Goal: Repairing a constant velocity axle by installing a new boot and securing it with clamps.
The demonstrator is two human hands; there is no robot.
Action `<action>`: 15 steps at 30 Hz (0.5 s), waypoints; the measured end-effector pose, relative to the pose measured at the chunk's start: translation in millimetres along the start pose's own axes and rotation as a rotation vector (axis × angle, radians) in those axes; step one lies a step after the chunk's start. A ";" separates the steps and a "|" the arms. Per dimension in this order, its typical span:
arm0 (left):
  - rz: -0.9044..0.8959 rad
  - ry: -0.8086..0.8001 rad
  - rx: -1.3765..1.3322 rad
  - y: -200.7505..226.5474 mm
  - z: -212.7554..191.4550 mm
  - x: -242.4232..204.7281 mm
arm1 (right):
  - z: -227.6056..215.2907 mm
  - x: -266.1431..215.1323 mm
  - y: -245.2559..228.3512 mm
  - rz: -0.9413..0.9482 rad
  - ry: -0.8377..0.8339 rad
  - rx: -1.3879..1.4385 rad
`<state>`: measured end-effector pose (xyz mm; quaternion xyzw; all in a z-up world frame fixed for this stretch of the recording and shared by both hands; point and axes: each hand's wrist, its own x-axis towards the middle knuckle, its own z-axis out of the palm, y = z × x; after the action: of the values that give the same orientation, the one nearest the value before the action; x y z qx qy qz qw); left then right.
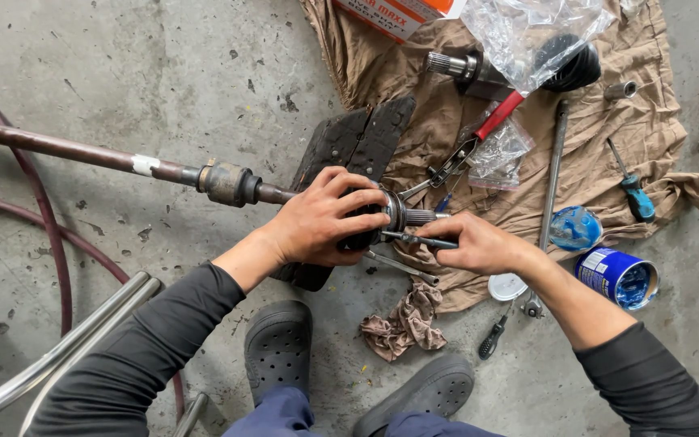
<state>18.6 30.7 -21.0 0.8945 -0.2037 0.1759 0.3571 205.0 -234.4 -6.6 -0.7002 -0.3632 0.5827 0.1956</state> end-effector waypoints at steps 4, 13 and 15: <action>-0.015 -0.011 -0.017 0.2 -1.9 2.6 | 10.0 -6.4 11.7 -0.352 0.179 -0.135; -0.075 -0.014 -0.067 -1.3 -7.3 13.1 | 21.8 -11.7 -23.1 -0.281 0.482 -0.318; -0.103 -0.029 -0.083 -2.6 -8.0 14.0 | 24.3 -10.7 -25.0 -0.443 0.607 -0.413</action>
<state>30.5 34.7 -10.6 0.8906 -0.1699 0.1358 0.3995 174.1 -229.4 12.1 -0.7695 -0.5397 0.2092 0.2699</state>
